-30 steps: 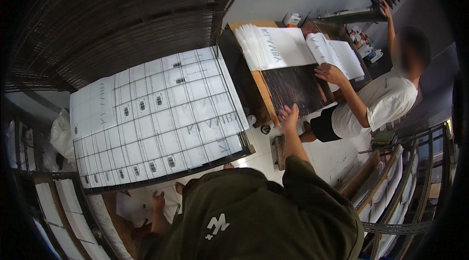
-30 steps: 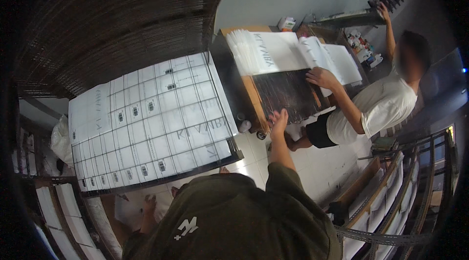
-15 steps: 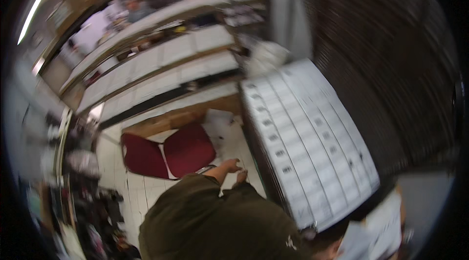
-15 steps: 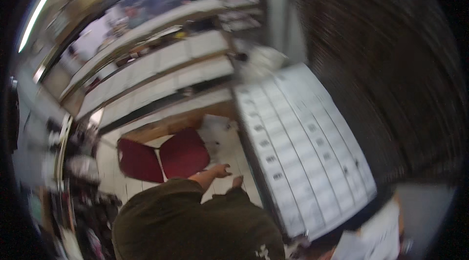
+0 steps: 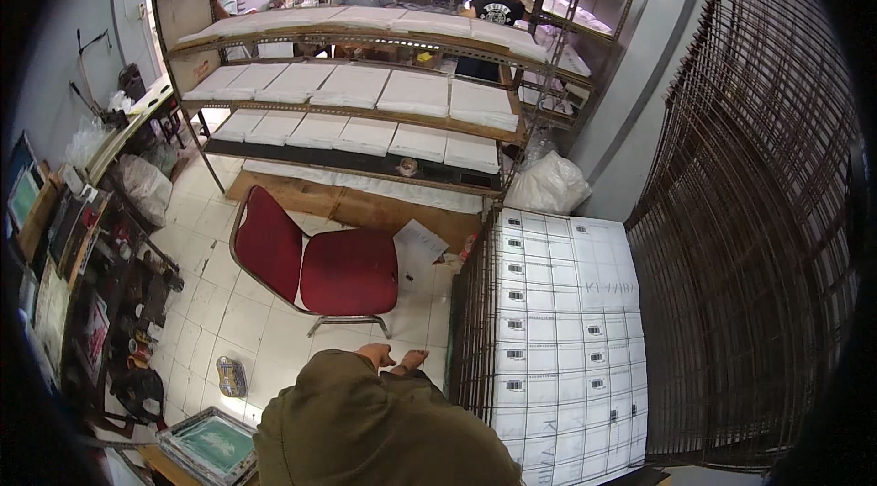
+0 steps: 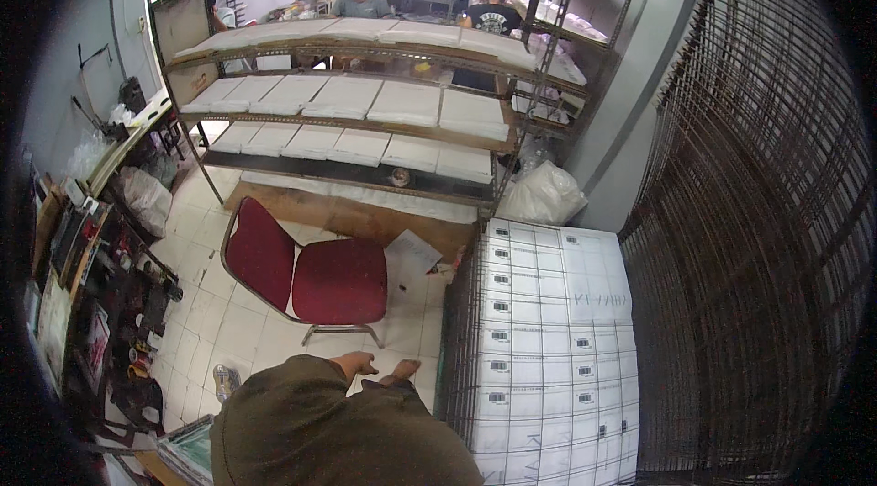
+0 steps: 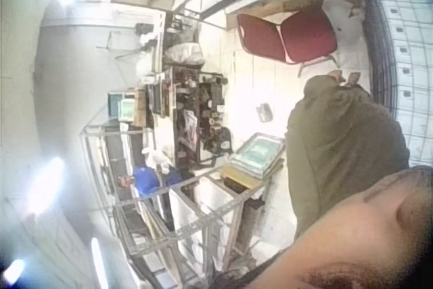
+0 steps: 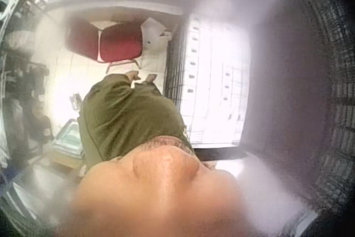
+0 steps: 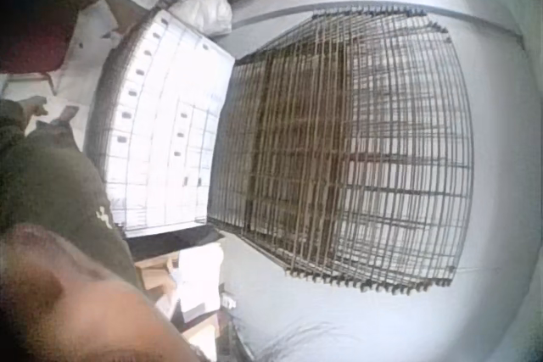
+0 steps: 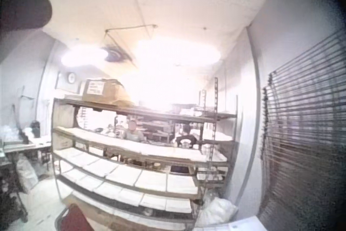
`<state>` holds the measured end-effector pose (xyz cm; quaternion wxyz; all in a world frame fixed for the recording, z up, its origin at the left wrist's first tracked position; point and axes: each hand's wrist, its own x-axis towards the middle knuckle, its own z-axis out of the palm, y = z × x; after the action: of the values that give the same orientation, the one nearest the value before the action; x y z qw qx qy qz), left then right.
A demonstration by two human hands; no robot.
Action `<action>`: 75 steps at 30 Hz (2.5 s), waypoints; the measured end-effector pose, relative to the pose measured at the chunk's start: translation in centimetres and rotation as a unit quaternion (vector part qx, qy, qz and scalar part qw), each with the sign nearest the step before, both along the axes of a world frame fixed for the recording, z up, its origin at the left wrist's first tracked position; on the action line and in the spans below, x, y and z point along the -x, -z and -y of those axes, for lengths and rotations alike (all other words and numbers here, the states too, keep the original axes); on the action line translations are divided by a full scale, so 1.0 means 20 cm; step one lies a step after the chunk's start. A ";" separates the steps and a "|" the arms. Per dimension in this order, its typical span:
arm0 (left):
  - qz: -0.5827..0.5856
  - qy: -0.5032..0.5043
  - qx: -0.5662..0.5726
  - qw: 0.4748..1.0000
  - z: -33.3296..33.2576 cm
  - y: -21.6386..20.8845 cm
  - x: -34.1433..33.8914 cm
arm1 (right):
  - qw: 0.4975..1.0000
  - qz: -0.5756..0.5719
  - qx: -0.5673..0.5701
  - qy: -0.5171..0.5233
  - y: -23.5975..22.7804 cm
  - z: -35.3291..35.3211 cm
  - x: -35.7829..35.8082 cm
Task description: The person repeatedly picks up individual white sheets from a table and places them onto a large stack on a nearby rack. The action is continuous and repetitive throughout the clip.
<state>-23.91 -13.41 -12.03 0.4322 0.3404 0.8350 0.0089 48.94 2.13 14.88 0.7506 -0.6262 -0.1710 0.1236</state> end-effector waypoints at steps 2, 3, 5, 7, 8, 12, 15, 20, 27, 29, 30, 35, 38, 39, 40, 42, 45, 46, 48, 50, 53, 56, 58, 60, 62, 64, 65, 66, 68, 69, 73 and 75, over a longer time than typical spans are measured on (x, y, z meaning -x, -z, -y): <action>-0.014 -0.001 -0.019 1.000 -0.03 -0.11 0.00 | 0.999 0.045 0.011 0.025 -0.06 0.01 -0.01; -0.013 -0.006 -0.033 0.999 -0.05 -0.13 0.01 | 0.997 0.065 0.015 0.038 -0.08 0.00 -0.02; -0.012 -0.011 -0.056 0.998 -0.10 -0.22 0.02 | 0.994 0.093 0.014 0.063 -0.12 -0.02 -0.05; -0.006 -0.006 -0.072 0.997 -0.17 -0.35 -0.01 | 0.989 0.114 0.007 0.092 -0.15 0.01 -0.10; -0.008 0.002 -0.084 0.996 -0.20 -0.33 -0.02 | 0.987 0.123 0.002 0.103 -0.17 0.02 -0.12; -0.006 0.019 -0.107 0.994 -0.30 -0.27 -0.06 | 0.973 0.173 -0.026 0.150 -0.26 0.03 -0.23; 0.016 0.025 -0.114 0.993 -0.26 -0.32 -0.13 | 0.956 0.222 -0.044 0.188 -0.32 0.10 -0.32; 0.019 0.005 -0.061 0.998 -0.06 -0.26 -0.08 | 0.943 0.300 -0.013 0.144 -0.49 0.12 -0.09; -0.002 -0.030 0.014 0.999 0.11 -0.32 -0.01 | 0.797 0.329 -0.338 -0.377 -0.75 0.08 0.12; -0.003 -0.025 0.004 1.000 0.10 -0.31 -0.01 | 0.854 0.287 -0.184 -0.393 -0.84 0.04 0.26; -0.002 -0.028 -0.006 1.000 0.09 -0.25 -0.01 | 0.859 0.270 -0.112 -0.420 -0.90 -0.01 0.31; -0.007 -0.002 -0.075 0.997 -0.08 -0.09 -0.06 | 0.811 0.228 0.065 -0.535 -1.02 -0.26 0.62; 0.023 0.025 -0.080 0.996 -0.25 -0.14 -0.10 | 0.779 0.237 0.121 -0.568 -1.06 -0.38 0.77; 0.029 0.035 -0.077 0.996 -0.29 -0.16 -0.10 | 0.757 0.251 0.146 -0.585 -1.09 -0.42 0.84; 0.034 0.045 -0.071 0.996 -0.33 -0.16 -0.09 | 0.735 0.264 0.172 -0.600 -1.14 -0.46 0.95; 0.035 0.056 -0.060 0.996 -0.42 -0.15 -0.05 | 0.688 0.364 0.226 -0.585 -1.20 -0.49 1.12; 0.043 0.067 -0.038 0.996 -0.53 -0.17 0.05 | 0.541 0.409 0.262 -0.687 -1.29 -0.69 1.39; 0.028 0.067 -0.043 0.996 -0.52 -0.09 0.11 | 0.519 0.387 0.247 -0.721 -1.30 -0.79 1.53; 0.041 0.034 -0.064 0.997 -0.55 -0.05 0.20 | 0.475 0.366 0.240 -0.764 -1.34 -0.95 1.78; 0.060 0.023 -0.032 0.997 -0.61 -0.11 0.26 | 0.443 0.356 0.222 -0.792 -1.35 -1.11 1.97; 0.030 0.081 -0.035 0.996 -0.76 -0.08 0.35 | 0.487 0.336 0.182 -0.786 -1.41 -1.28 2.13; 0.051 0.066 -0.022 0.996 -0.88 -0.07 0.46 | 0.589 0.293 0.180 -0.731 -1.40 -1.50 2.18; 0.067 0.045 -0.019 0.997 -0.95 -0.11 0.53 | 0.713 0.210 0.175 -0.646 -1.27 -1.62 2.08; 0.059 0.042 -0.011 0.997 -1.00 -0.15 0.60 | 0.810 0.172 0.155 -0.539 -1.01 -1.70 1.95; 0.066 0.040 -0.011 0.997 -1.05 -0.18 0.64 | 0.865 0.117 0.070 -0.482 -0.48 -1.82 1.69; 0.051 0.064 -0.002 0.997 -1.05 -0.19 0.71 | 0.891 0.054 0.060 -0.447 0.02 -1.88 1.59; 0.037 0.072 -0.005 0.997 -1.01 -0.18 0.75 | 0.895 0.018 0.067 -0.441 0.11 -1.88 1.66; 0.024 0.086 -0.008 0.996 -0.98 -0.16 0.79 | 0.899 -0.019 0.074 -0.430 0.18 -1.87 1.75; -0.019 0.094 0.011 0.995 -0.92 -0.10 0.87 | 0.911 -0.054 0.067 -0.404 0.41 -1.94 1.76; -0.043 0.097 0.021 0.994 -0.90 -0.09 0.90 | 0.915 -0.074 0.064 -0.392 0.53 -1.98 1.78; -0.017 0.046 0.034 0.998 -0.98 -0.39 0.91 | 0.921 -0.035 0.118 -0.371 0.81 -2.09 1.75; -0.001 0.018 0.048 0.999 -0.92 -0.34 0.94 | 0.918 -0.035 0.147 -0.367 0.80 -2.11 1.79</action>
<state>-42.78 4.93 -5.17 0.4476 0.3340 0.8286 -0.0390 13.15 44.35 -1.03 0.5575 -0.6177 -0.3430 0.4359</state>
